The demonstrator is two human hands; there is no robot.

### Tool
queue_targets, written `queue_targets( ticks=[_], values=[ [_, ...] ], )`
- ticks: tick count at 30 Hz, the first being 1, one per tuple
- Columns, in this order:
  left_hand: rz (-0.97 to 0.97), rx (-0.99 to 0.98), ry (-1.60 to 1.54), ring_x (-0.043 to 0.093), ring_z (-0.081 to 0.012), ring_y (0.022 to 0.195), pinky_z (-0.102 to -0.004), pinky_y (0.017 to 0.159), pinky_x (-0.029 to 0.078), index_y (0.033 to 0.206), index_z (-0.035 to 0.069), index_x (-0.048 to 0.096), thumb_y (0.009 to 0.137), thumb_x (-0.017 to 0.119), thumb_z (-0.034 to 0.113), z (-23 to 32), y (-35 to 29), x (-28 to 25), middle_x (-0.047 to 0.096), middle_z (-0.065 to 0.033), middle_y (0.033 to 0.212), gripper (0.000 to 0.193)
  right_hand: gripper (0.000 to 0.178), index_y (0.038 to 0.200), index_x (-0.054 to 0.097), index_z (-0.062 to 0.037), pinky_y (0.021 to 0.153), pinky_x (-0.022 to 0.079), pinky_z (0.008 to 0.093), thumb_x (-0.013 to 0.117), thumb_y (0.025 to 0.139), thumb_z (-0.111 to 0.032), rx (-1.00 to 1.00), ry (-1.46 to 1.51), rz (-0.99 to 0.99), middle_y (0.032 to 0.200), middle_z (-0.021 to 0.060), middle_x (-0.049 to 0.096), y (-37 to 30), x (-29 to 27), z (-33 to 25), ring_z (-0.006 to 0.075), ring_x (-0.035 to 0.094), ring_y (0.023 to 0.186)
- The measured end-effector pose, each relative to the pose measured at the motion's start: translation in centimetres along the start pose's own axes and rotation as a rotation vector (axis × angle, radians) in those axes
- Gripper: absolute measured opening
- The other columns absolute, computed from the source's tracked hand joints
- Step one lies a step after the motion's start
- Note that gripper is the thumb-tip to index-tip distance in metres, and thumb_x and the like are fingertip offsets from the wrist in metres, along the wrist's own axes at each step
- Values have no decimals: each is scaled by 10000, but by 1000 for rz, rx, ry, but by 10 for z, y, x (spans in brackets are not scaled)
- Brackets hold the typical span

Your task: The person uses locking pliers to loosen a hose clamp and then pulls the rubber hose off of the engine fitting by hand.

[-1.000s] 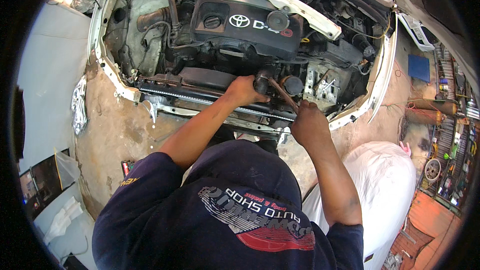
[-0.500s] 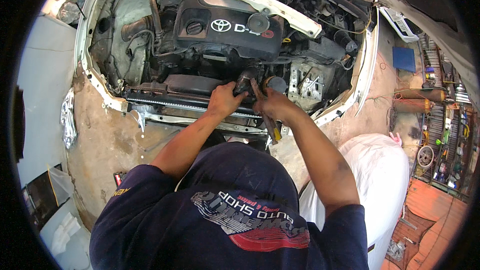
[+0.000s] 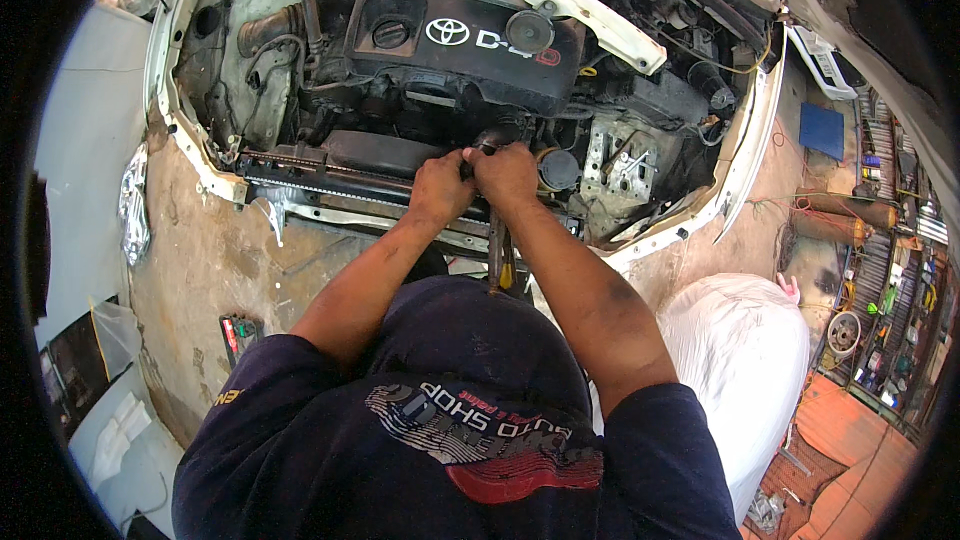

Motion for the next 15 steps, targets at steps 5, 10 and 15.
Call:
queue_targets(
  ticks=[5,10,15],
  values=[
    [9,0,-106,680,-460,1075,-506,945,547,1185,9,704,879,724,247,-19,17,-14,720,-290,1075,389,513,947,783,23,924,553,475,762,860,-482,180,130,0,1045,298,738,6,5,-28,447,711,1049],
    [-202,64,7,676,-443,1114,-487,977,537,1220,-14,684,884,741,309,-7,10,-18,720,-268,1148,469,492,958,735,78,798,543,446,811,850,-396,182,254,72,947,249,750,-9,-5,-16,372,732,909],
    [-376,170,-130,688,-434,1076,-471,954,542,1199,-8,698,919,722,363,-25,24,-11,727,-252,1146,465,418,915,706,64,700,512,398,868,822,-309,226,424,87,846,163,728,-3,3,1,261,690,774]
  ],
)
Point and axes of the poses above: each hand's wrist, its own y-axis towards the middle knuckle, its own x-axis out of the palm, z = x × y, the point moved 7 cm from there along y, towards the middle knuckle
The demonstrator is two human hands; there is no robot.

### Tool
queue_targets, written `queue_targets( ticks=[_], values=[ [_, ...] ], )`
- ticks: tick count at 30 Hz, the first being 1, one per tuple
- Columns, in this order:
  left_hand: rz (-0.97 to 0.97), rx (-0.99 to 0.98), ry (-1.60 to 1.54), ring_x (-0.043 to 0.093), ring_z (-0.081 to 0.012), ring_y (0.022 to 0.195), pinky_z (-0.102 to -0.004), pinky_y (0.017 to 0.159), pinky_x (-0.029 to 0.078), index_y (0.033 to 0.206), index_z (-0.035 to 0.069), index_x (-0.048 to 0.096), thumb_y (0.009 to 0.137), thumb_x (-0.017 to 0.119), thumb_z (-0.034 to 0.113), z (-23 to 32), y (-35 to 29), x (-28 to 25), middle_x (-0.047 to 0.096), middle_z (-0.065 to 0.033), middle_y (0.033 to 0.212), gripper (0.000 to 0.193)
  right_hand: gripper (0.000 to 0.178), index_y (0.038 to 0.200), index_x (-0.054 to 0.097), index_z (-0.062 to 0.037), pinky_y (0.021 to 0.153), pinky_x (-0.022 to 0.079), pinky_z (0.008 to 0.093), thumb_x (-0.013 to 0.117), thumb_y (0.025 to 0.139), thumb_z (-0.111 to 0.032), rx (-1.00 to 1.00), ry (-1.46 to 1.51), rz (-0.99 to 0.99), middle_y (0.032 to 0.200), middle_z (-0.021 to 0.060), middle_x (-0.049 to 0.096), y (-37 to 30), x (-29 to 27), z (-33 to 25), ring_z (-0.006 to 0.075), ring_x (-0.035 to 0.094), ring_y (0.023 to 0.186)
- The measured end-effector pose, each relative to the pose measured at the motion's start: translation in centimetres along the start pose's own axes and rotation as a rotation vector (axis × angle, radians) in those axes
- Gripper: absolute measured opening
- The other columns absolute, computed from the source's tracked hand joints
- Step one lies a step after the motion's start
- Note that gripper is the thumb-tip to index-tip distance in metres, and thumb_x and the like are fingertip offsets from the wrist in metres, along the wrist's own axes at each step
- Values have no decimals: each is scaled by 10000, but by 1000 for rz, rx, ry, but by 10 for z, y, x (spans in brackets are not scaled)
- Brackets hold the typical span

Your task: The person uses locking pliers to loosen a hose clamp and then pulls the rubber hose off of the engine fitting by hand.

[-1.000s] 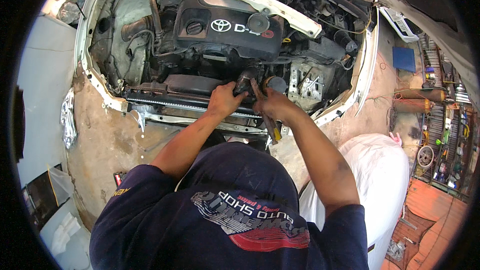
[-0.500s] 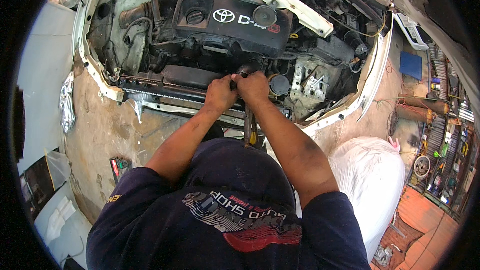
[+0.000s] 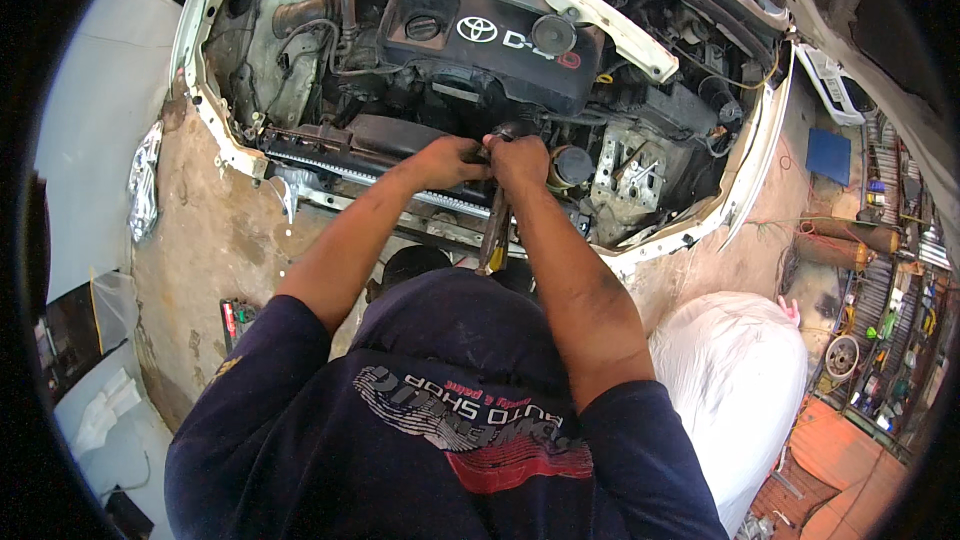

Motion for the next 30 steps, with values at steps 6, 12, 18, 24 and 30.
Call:
queue_targets(
  ticks=[6,12,18,24,30],
  values=[
    [130,0,179,688,-455,998,-499,899,553,1121,-5,719,952,667,267,12,-2,5,725,-267,1014,324,590,1029,681,108,880,543,453,853,807,-411,9,-3,-28,992,277,746,11,5,21,413,722,1001],
    [267,-147,192,686,-467,1012,-534,934,548,1083,21,743,936,615,201,11,-7,1,720,-276,1023,265,537,1024,651,92,894,543,452,859,812,-355,26,43,30,976,267,740,0,13,11,429,717,987],
    [243,-222,178,681,-465,1040,-525,944,547,1104,38,748,903,625,165,6,4,1,720,-267,1064,268,536,1060,625,93,868,552,460,857,817,-324,-85,-3,43,984,257,742,-1,9,2,432,723,954],
    [202,-185,154,673,-436,1110,-496,991,544,1171,35,718,890,663,170,0,1,3,716,-241,1162,317,488,1050,631,70,859,556,451,864,808,-284,-116,-44,-11,982,256,742,-9,2,-11,420,731,946],
    [-121,-90,-116,741,-316,956,-385,887,577,1232,2,699,915,714,213,-23,15,5,750,-202,1037,381,448,1045,644,57,837,552,438,856,821,-268,-122,-30,8,974,233,741,3,0,4,380,729,927]
  ],
)
Point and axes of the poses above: each hand's wrist, its own y-axis towards the middle knuckle, its own x-axis out of the palm, z = x × y, the point moved 7 cm from there along y, towards the middle knuckle
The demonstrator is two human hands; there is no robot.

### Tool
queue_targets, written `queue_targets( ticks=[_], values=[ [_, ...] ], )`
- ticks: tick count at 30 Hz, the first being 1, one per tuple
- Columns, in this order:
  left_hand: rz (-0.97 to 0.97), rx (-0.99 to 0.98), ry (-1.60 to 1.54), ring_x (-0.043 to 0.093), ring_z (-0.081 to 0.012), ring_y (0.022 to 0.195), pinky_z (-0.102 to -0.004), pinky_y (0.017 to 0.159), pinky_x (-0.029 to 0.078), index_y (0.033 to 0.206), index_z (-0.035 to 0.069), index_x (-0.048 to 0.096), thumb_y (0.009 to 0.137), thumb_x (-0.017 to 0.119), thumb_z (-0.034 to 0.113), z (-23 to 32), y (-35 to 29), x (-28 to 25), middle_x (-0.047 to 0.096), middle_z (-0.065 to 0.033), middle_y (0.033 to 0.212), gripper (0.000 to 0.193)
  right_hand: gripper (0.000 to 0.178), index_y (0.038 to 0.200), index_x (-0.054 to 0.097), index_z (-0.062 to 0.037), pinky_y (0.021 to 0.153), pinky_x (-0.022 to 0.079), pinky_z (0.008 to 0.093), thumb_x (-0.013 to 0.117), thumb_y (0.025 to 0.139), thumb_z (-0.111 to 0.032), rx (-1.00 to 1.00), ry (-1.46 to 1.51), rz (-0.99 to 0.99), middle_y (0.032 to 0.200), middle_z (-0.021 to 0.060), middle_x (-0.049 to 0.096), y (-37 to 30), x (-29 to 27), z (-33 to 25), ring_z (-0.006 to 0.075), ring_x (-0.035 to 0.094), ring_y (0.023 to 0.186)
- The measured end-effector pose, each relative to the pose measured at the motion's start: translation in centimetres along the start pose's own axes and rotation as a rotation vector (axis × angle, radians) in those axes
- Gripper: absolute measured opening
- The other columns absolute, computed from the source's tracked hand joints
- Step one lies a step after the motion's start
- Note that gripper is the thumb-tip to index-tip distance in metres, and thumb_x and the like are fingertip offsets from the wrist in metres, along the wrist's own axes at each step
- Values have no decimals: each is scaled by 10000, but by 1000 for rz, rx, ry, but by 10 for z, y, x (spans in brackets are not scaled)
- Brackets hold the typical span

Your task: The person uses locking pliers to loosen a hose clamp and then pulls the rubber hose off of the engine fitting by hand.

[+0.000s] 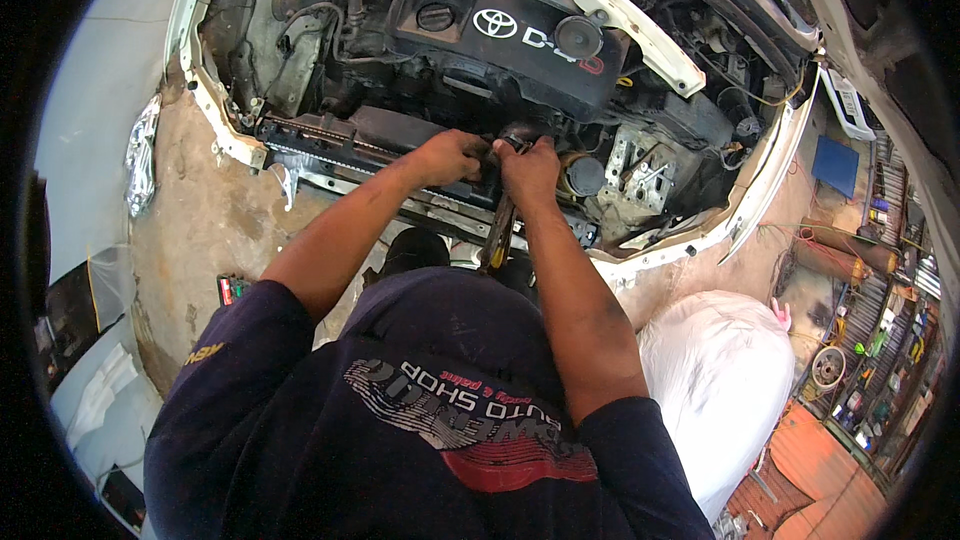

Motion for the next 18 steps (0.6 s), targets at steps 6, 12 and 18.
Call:
queue_targets(
  ticks=[6,12,18],
  values=[
    [-65,-191,-139,747,-229,916,-387,855,577,1232,2,703,1018,660,371,-4,-3,2,765,-165,1038,429,441,1054,658,38,843,552,430,862,819,-275,-25,-97,-4,973,214,749,-4,2,-13,367,735,923],
    [-6,-187,111,757,-266,885,-404,843,572,1153,6,728,1018,624,438,7,-9,-3,764,-167,897,465,536,1045,610,134,874,560,490,829,830,-305,-71,-242,-38,1006,319,720,-2,7,-24,474,711,992],
    [129,-138,118,749,-332,912,-441,847,572,1102,32,748,1006,610,464,14,-7,-4,760,-197,919,463,548,1054,608,142,922,553,490,816,838,-317,-101,-338,-37,1077,353,700,4,13,-25,484,695,1046]
  ],
)
Point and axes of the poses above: each hand's wrist, its own y-axis towards the middle knuckle, its own x-axis out of the palm, z = x × y, the point moved 7 cm from there along y, towards the middle knuckle
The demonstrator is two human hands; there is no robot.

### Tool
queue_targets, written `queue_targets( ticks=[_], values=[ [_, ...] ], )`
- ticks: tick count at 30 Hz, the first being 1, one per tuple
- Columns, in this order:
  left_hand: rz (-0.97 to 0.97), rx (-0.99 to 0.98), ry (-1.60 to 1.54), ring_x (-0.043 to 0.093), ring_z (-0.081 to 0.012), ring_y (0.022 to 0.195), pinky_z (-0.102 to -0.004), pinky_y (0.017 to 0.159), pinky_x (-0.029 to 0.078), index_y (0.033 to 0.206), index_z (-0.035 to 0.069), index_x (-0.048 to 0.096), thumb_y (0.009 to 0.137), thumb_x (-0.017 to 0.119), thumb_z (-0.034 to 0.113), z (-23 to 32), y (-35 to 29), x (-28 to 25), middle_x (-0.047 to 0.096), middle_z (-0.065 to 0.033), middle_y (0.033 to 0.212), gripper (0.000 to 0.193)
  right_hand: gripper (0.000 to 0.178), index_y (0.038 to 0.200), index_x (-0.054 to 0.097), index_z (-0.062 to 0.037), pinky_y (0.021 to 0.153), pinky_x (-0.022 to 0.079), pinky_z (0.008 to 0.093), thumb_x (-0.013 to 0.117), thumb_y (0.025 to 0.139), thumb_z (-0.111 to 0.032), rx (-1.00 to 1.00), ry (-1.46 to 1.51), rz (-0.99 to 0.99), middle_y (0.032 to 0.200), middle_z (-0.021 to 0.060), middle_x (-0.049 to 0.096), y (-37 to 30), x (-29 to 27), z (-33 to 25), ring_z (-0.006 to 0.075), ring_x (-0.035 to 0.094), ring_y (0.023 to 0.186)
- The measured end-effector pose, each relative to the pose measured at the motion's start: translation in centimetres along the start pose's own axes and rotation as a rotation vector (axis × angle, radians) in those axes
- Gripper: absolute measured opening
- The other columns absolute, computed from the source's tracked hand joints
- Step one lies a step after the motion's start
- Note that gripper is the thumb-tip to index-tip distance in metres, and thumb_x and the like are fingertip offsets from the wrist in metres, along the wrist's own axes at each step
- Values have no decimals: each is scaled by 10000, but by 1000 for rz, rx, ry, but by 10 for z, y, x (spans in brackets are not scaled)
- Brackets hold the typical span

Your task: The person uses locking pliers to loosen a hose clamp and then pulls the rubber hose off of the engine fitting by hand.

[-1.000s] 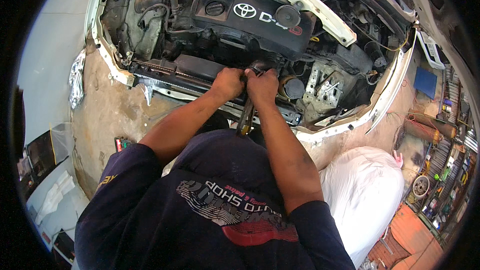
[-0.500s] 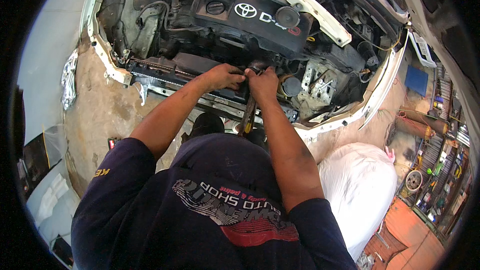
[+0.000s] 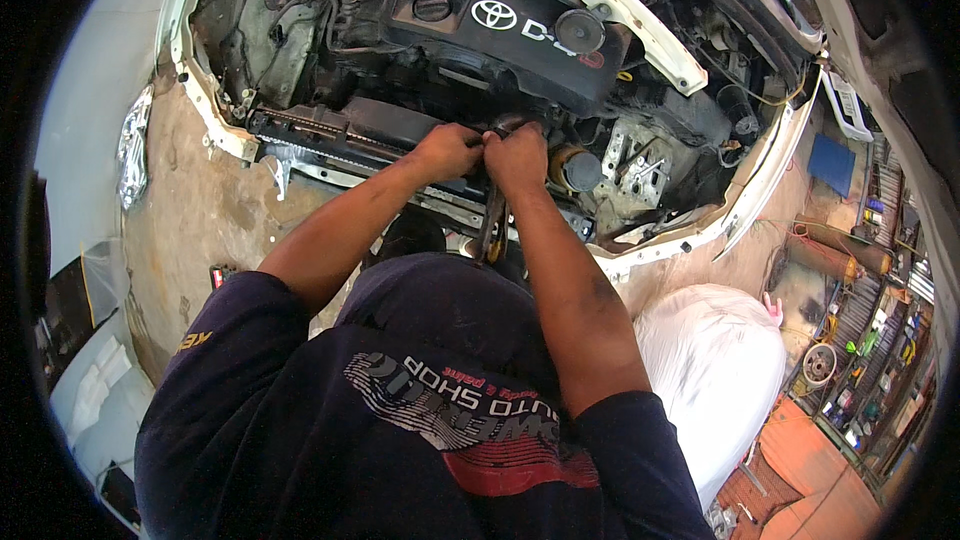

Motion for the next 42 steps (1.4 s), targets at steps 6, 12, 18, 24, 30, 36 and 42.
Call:
queue_targets(
  ticks=[6,12,18,24,30,36,42],
  values=[
    [165,66,103,697,-442,998,-480,895,561,1073,62,768,1014,581,443,-1,-1,0,742,-224,1001,428,577,1057,630,150,946,548,484,812,831,-349,-3,-45,5,1078,356,699,-4,2,0,481,692,1065],
    [50,-41,41,705,-406,1057,-485,940,557,1076,52,772,1004,581,422,2,-4,-2,749,-226,1040,423,573,1029,672,149,963,548,482,811,827,-369,-47,-132,-142,1143,354,691,15,4,-7,475,681,1110],
    [190,5,120,691,-409,1106,-480,988,551,1090,54,776,992,593,407,-3,1,5,730,-238,1147,410,608,1005,684,142,944,552,473,832,807,-414,-32,-115,-16,1055,333,722,11,4,4,464,704,1063],
    [204,-165,26,668,-413,1173,-477,1041,521,1092,36,774,1000,582,440,-8,-3,0,716,-236,1214,457,530,948,714,97,906,553,470,826,821,-405,-60,-164,-104,1032,306,735,27,9,2,422,722,1042],
    [148,-149,1,731,-323,1024,-434,974,551,1030,67,798,978,596,564,-17,3,7,785,-145,942,539,433,931,767,15,814,553,438,836,817,-397,45,-85,-272,962,212,765,36,8,-6,338,743,928],
    [262,-60,111,708,-358,1083,-449,983,555,979,53,804,927,703,485,-12,-2,1,761,-173,1093,448,587,1059,731,86,920,556,444,868,770,-405,-92,-81,-118,1093,296,738,21,7,6,428,721,1050],
    [219,-74,162,713,-357,1086,-437,992,550,1019,45,805,955,662,508,-6,-2,-9,771,-165,1080,489,524,1005,749,54,904,553,438,849,794,-416,-150,-112,-224,1051,269,751,28,10,-13,401,728,1034]
  ],
)
Point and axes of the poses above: each hand's wrist, its own y-axis towards the middle knuckle, its own x-axis out of the palm, z = x × y, the point moved 7 cm from there along y, towards the middle knuckle
